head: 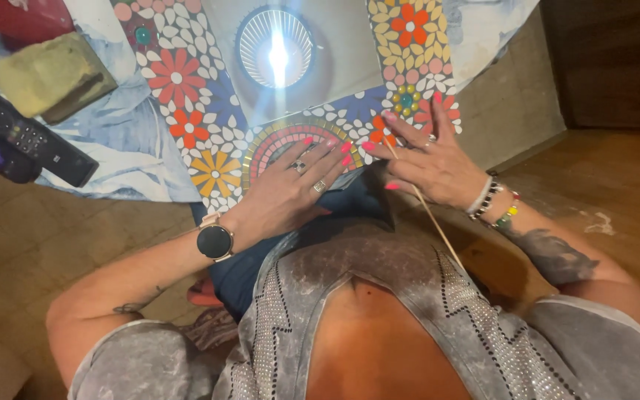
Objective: Decorating a mirror frame with small dots of paint or glue using a wooden stick
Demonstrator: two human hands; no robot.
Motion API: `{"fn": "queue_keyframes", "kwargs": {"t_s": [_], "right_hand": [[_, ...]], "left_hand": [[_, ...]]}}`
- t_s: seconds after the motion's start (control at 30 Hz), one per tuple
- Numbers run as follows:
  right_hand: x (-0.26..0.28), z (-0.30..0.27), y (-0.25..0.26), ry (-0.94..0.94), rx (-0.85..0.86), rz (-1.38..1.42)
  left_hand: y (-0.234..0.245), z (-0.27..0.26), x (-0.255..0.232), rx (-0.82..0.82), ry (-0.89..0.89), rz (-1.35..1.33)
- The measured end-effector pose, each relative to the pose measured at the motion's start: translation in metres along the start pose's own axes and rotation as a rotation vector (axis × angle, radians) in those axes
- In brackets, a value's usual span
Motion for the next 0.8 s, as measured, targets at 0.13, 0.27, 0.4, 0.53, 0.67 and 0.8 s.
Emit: {"fn": "queue_keyframes", "kwargs": {"t_s": [0.13, 0.27, 0.4, 0.53, 0.67, 0.8], "right_hand": [[-0.015, -0.003, 0.007, -0.109, -0.119, 0.268], [-0.054, -0.014, -0.028, -0.419, -0.189, 0.606], [-0.067, 0.02, -0.014, -0.515, -0.043, 1.16], [-0.06, 0.041, 0.014, -0.464, 0.14, 1.098], [-0.055, 0.045, 0.019, -0.489, 0.14, 0.898], [-0.053, 0.04, 0.014, -0.48, 0.116, 0.711]], "left_hand": [[0.002, 0.015, 0.009, -0.03, 0.017, 0.015], [0.005, 0.033, 0.01, 0.046, 0.112, 0.009], [0.001, 0.042, 0.008, 0.092, 0.127, 0.039], [0.005, 0.045, -0.001, 0.124, 0.217, -0.042], [0.008, 0.045, -0.001, 0.109, 0.219, -0.046], [0.003, 0.043, -0.001, 0.09, 0.221, -0.075]]}}
Point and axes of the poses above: each hand's wrist, its own z-axis towards the middle knuckle, its own y-axis out of the back of the hand, x = y × z, the point moved 2 cm from there along z, towards the middle knuckle, and after that the axes turned 2 degrees about -z, right-handed, at the moved point
